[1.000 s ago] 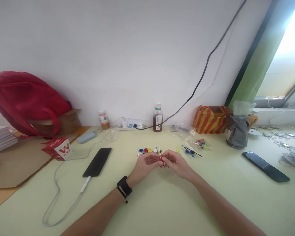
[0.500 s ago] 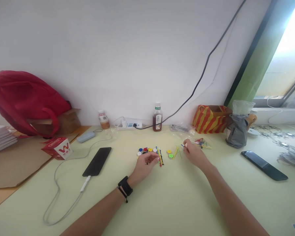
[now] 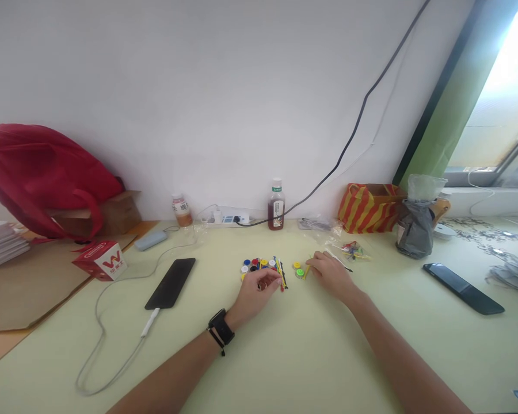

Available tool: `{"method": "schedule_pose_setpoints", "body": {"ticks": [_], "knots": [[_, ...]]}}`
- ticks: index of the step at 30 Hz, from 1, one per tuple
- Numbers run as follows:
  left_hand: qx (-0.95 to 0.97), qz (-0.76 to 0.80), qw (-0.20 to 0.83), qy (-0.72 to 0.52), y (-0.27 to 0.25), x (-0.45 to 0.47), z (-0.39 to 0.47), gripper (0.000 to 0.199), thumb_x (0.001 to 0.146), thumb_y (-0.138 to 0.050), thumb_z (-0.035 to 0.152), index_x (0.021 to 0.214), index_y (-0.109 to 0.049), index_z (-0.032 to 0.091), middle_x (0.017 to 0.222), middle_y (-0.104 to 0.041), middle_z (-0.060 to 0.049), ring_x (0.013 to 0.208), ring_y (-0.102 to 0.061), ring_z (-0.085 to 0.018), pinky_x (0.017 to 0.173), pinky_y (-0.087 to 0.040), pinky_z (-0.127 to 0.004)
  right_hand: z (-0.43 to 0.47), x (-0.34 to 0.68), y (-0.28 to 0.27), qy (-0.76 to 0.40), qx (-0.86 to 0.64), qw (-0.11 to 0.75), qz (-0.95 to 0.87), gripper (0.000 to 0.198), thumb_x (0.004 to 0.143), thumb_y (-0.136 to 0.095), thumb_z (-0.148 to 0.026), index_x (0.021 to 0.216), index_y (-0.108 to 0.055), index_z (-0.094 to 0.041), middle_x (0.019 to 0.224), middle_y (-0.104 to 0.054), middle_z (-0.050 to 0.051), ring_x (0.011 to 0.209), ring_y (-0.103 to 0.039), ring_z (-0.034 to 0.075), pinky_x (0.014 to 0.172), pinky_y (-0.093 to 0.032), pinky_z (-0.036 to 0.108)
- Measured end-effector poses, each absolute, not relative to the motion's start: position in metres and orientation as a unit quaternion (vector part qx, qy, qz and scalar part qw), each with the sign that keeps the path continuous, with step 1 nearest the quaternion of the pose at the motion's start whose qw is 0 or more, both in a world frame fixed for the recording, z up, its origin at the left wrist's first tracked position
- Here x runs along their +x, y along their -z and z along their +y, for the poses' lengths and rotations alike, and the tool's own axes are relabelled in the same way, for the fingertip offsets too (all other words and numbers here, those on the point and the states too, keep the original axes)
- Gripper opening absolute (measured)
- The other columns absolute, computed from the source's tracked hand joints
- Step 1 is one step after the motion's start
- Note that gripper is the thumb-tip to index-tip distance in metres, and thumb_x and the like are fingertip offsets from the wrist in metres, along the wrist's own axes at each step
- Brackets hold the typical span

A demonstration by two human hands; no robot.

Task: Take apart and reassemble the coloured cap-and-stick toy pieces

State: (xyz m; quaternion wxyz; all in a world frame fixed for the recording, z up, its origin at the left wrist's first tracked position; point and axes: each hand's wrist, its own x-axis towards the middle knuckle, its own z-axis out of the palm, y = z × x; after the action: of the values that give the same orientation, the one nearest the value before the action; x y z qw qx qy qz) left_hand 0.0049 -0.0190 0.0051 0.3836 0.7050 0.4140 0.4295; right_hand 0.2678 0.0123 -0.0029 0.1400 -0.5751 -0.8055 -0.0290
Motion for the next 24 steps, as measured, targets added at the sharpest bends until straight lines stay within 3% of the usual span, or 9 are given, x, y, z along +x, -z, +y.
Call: {"method": "schedule_pose_setpoints", "body": {"ticks": [12,20,24], "knots": [[0.713,0.406,0.379,-0.429,-0.009,0.005,-0.021,0.025,0.089,-0.068,0.043,0.089,-0.077,0.019,0.077,-0.076,-0.005,0.061,-0.057,-0.016,0.056,-0.040,-0.027,0.013,0.272,0.002,0.035,-0.504,0.174,-0.845,0.022,0.099,-0.049,-0.014,0.090,-0.067,-0.023,0.103,-0.066,0.007,0.098,-0.056,0.024,0.079,-0.038,0.035],[0.710,0.415,0.381,-0.423,-0.009,0.006,-0.021,0.023,0.089,-0.068,0.040,0.088,-0.076,0.018,0.077,-0.076,-0.005,0.064,-0.059,-0.016,0.058,-0.041,-0.027,0.001,0.262,-0.008,-0.045,-0.489,0.254,-0.833,0.026,0.101,-0.035,-0.015,0.105,-0.060,-0.021,0.098,-0.066,0.008,0.093,-0.058,0.023,0.083,-0.044,0.036],[0.712,0.413,0.382,-0.420,-0.009,0.006,-0.021,0.023,0.089,-0.068,0.040,0.088,-0.077,0.018,0.077,-0.077,-0.005,0.062,-0.057,-0.015,0.057,-0.039,-0.027,-0.004,0.252,-0.009,-0.061,-0.454,0.243,-0.855,0.025,0.101,-0.043,-0.023,0.112,-0.066,-0.023,0.099,-0.067,0.007,0.096,-0.060,0.023,0.087,-0.044,0.036]]}}
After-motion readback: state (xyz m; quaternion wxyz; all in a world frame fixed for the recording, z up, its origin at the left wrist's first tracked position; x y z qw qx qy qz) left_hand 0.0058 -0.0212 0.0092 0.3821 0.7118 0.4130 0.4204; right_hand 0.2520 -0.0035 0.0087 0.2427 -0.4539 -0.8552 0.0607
